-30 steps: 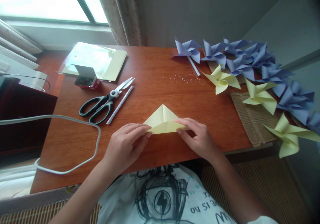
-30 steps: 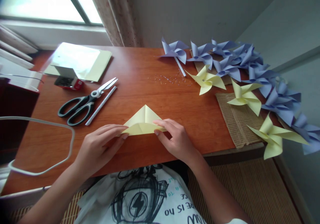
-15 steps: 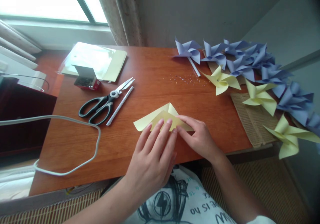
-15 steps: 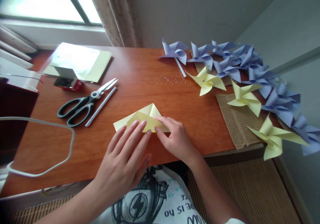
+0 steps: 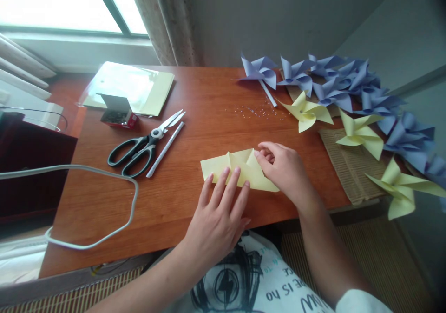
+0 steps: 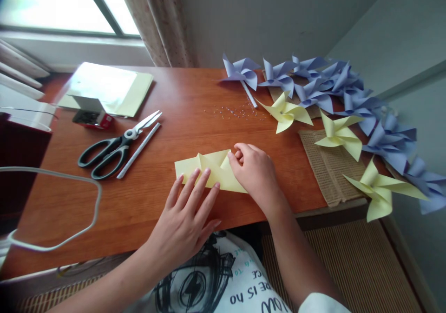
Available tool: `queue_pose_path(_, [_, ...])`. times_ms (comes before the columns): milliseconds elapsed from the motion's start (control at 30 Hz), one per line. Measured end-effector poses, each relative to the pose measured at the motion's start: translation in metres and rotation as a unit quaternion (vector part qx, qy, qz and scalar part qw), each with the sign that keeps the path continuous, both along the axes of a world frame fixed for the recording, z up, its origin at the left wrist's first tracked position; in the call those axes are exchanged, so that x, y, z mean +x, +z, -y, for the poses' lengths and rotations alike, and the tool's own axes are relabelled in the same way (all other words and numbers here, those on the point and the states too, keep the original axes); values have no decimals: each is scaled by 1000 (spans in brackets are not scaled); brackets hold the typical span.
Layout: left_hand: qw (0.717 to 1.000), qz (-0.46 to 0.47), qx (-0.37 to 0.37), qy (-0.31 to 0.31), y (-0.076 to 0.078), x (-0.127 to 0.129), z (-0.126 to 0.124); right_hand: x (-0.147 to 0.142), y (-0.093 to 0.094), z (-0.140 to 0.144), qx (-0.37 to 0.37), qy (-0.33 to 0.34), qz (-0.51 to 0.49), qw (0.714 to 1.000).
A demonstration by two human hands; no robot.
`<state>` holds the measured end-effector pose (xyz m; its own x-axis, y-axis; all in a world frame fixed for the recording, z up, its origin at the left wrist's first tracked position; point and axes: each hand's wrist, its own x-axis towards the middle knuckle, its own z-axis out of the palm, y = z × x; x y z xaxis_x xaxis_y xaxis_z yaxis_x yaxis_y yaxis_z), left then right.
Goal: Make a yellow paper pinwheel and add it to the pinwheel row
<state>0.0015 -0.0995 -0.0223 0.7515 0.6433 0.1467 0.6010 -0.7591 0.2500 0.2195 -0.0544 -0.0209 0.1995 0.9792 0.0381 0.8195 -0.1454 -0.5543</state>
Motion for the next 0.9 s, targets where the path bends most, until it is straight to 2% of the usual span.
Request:
queue_pose_path(100, [1000,1,3,-9,-3,3,1,-3,1,-7,-31,18,1,999])
queue_pose_path(467, [998,-16,-11,-60,-4,5,-14,-15,7,-21,-47,110,-181,976])
queue_pose_path(633, [998,9,-20,-54,-5,5,-16,-16,4,-19,-63,99,-217,969])
queue_pose_path(800, [995,91,-15,-29,2,0,-22,-16,3,-14,-97,92,-304,943])
queue_pose_path(900, [989,142,-15,48,11,-4,-39,-19,5,-11,-112,117,-355,921])
